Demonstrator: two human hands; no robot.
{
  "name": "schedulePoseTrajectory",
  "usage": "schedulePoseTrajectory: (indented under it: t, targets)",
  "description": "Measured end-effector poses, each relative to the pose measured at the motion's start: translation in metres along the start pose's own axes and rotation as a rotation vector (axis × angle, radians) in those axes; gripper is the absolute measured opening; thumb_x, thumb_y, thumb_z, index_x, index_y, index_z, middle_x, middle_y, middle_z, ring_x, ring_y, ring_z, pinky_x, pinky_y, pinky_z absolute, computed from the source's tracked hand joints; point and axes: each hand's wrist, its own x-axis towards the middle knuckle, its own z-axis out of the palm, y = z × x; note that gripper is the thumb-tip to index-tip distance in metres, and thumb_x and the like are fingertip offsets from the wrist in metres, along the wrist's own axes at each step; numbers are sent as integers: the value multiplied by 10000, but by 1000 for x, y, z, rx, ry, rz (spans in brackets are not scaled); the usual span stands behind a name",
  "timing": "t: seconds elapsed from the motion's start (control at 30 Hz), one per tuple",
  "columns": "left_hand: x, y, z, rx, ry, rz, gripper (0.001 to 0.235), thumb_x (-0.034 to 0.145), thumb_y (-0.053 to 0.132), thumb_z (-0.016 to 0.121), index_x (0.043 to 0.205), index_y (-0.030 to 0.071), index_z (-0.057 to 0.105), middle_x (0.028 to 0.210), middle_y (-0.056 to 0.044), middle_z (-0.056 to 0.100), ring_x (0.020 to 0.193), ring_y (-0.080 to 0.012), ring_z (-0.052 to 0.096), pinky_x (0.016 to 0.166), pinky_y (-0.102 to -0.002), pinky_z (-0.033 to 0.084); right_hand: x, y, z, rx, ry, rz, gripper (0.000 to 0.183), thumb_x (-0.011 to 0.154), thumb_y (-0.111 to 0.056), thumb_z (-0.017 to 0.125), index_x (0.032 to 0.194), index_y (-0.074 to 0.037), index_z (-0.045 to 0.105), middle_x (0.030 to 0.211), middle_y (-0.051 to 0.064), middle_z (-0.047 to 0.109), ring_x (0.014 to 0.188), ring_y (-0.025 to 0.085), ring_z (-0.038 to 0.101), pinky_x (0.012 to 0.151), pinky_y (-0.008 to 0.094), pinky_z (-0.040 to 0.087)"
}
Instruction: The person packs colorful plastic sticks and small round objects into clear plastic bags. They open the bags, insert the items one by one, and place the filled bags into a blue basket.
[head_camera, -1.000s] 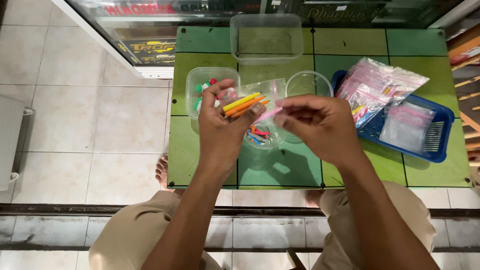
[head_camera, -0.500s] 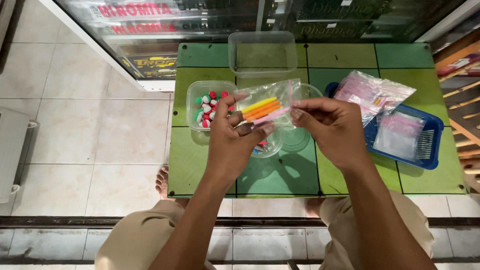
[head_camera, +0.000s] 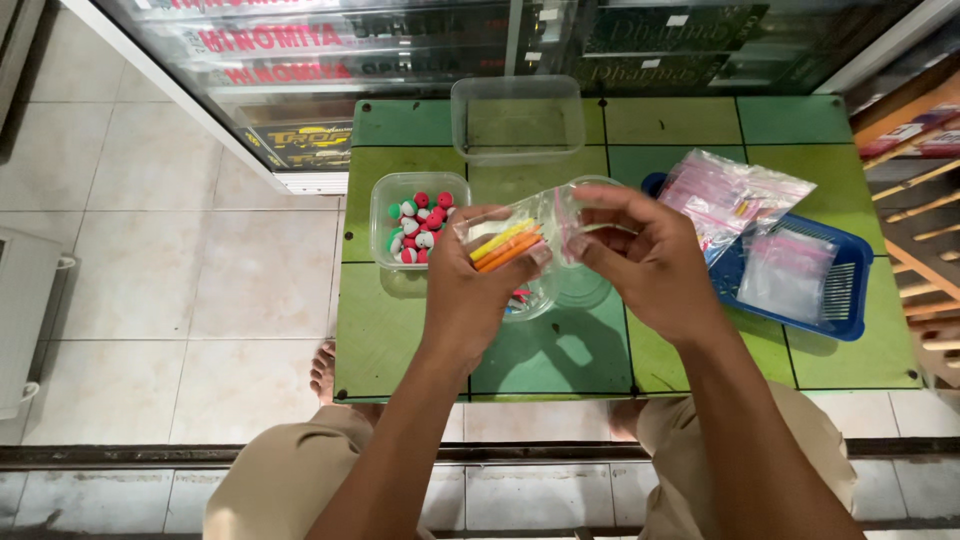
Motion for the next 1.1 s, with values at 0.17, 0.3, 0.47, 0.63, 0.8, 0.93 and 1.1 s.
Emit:
schedulePoseTrajectory:
  t: [0.17, 0.3, 0.47, 0.63, 0.8, 0.93, 1.1]
  targets:
    - [-5, -8, 7, -79, -7, -8, 540, 625, -31, 797, 1106, 6, 554, 846, -178, 669, 747, -194, 669, 666, -281, 590, 1, 3, -4, 60, 5, 47, 672, 744, 149, 628, 1364, -43, 457, 812, 134, 639, 703, 128, 642, 689, 251, 577]
    - [-8, -11, 10, -94, 6, 0, 530, 628, -33, 798, 1097, -19, 553, 832, -195, 666, 743, -209, 673, 667, -287, 590, 0, 1, -7, 65, -12, 44, 729, 731, 128, 654, 1395, -59, 419, 824, 139, 644, 695, 130, 643, 681, 245, 571]
    - [-5, -8, 12, -62, 8, 18, 497, 652, -7, 794, 1086, -6, 552, 824, -164, 658, 714, -173, 659, 636, -258, 579, 1, 5, -8, 85, 7, 82, 701, 717, 138, 659, 1362, -54, 461, 804, 159, 655, 672, 130, 650, 671, 249, 585]
    - [-3, -9, 9, -30, 11, -9, 373, 727, 11, 742, 1052, 18, 558, 810, -118, 642, 654, -108, 619, 575, -211, 537, 4, 8, -15, 114, 96, 52, 646, 724, 131, 682, 1323, -37, 508, 842, 173, 669, 697, 143, 659, 681, 254, 600]
    - [-10, -6, 11, 27, -65, -84, 432, 650, 8, 786, 1006, 36, 542, 807, -107, 639, 663, -136, 651, 566, -233, 539, 2, -5, -13, 150, 275, 2, 441, 844, 35, 644, 1265, -29, 529, 922, 171, 680, 773, 130, 677, 745, 223, 601]
    - [-12, -7, 18, 19, -97, -92, 435, 681, -16, 755, 1057, 30, 542, 860, -113, 638, 721, -170, 689, 594, -249, 561, 0, 0, -19, 205, 214, 23, 488, 799, 70, 643, 1269, -9, 540, 872, 179, 673, 718, 160, 672, 715, 255, 605]
    - [-13, -7, 21, 85, -194, -79, 463, 682, -20, 759, 1107, 26, 583, 930, -105, 633, 781, -165, 687, 673, -278, 588, 2, 5, -23, 93, 180, 7, 531, 753, 86, 683, 1261, 13, 550, 817, 160, 657, 683, 149, 660, 690, 263, 610]
